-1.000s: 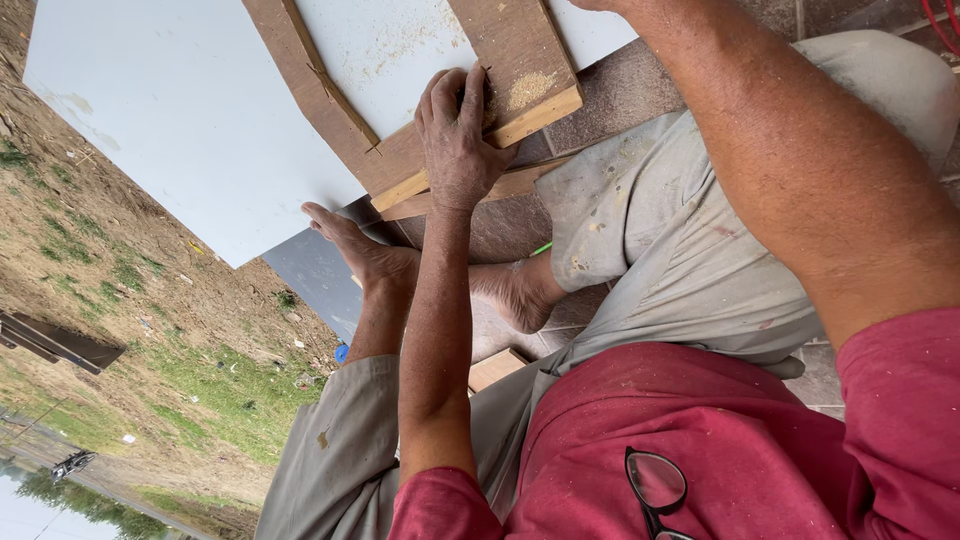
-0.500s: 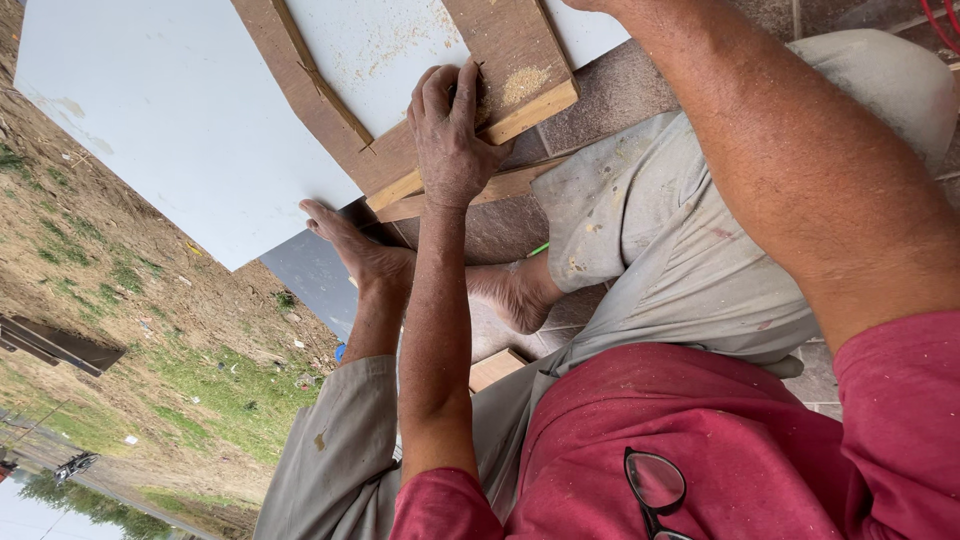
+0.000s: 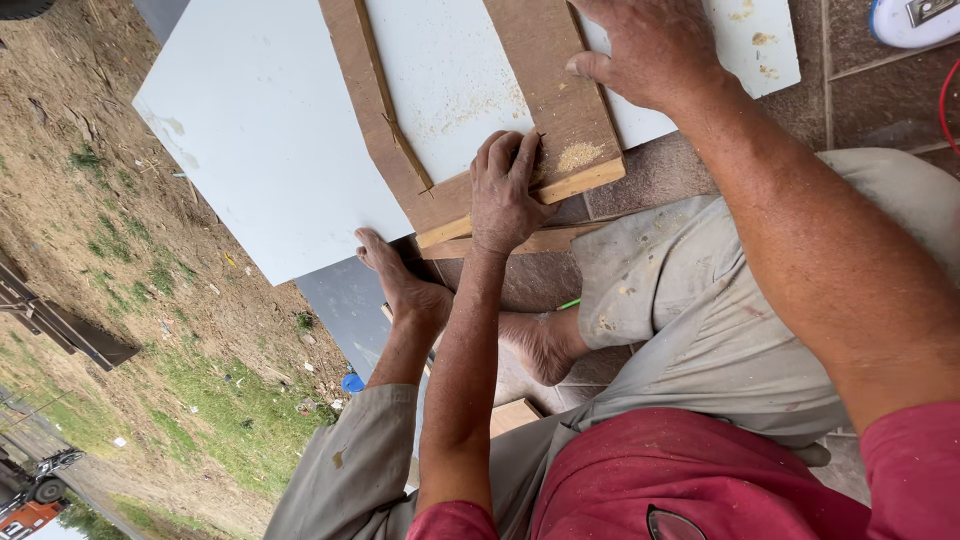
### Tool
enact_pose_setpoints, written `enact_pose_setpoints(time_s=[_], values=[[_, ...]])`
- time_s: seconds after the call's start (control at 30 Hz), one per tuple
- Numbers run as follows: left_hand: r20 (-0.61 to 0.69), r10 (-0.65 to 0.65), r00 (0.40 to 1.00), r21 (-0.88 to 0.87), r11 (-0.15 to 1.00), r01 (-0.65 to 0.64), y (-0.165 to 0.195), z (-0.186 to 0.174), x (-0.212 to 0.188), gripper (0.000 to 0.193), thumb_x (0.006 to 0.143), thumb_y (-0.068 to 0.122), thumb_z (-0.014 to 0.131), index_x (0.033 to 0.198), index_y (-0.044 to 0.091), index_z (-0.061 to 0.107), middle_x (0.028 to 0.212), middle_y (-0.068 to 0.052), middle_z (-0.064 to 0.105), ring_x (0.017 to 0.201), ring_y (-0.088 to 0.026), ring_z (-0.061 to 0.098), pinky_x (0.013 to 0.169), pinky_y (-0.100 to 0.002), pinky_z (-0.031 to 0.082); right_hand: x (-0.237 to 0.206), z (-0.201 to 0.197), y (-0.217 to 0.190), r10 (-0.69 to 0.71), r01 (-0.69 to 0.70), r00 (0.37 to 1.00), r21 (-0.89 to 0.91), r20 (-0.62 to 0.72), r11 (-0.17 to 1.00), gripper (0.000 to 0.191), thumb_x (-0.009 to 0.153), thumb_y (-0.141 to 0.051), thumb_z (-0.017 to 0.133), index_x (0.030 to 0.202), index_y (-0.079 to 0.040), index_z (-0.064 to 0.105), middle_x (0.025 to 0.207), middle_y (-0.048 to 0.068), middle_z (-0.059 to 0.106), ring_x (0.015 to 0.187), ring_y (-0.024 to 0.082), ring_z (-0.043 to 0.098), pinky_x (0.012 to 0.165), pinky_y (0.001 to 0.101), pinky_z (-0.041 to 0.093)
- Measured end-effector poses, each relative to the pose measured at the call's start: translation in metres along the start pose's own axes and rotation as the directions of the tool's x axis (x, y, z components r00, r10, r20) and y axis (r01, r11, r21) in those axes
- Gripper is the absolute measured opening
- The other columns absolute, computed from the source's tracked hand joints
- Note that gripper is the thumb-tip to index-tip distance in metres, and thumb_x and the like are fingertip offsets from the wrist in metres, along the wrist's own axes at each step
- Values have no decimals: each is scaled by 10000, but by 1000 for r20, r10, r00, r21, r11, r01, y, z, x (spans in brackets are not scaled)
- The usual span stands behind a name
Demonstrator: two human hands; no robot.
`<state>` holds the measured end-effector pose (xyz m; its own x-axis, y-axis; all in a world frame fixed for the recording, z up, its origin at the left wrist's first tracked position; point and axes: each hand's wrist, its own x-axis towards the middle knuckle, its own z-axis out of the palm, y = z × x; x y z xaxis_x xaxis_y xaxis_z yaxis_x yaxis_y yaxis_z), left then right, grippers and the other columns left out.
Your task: The person sits on a tiled floor arranging wooden frame pieces and white boards, marks a board with a pencil, measures with a tape measure, and uses a red handheld circular saw to cut wood strips, repositioning pieces between cuts.
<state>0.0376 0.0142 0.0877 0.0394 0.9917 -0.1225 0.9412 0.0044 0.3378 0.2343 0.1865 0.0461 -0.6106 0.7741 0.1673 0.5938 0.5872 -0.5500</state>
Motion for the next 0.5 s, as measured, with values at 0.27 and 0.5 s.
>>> enact_pose_setpoints(time_s=[0.27, 0.5], values=[[18, 2, 1000, 4, 1000, -2, -3, 0, -1, 996, 573, 203, 959, 1457, 144, 505, 1350, -111, 508, 1370, -328, 472, 1149, -525, 434, 2, 5, 4, 41, -43, 997, 21, 67, 999, 868, 945, -444, 854, 1679, -261, 429, 1381, 137, 670, 1230, 368, 628, 1010, 570, 487], [42, 32, 999, -2, 999, -32, -8, -1, 2, 1046, 547, 275, 987, 1462, 141, 499, 1344, -111, 512, 1363, -331, 470, 1100, -538, 446, -1, 5, 7, 34, -38, 998, 60, 61, 998, 843, 950, -456, 855, 1667, -221, 479, 1404, 130, 656, 1262, 347, 620, 1045, 548, 492]])
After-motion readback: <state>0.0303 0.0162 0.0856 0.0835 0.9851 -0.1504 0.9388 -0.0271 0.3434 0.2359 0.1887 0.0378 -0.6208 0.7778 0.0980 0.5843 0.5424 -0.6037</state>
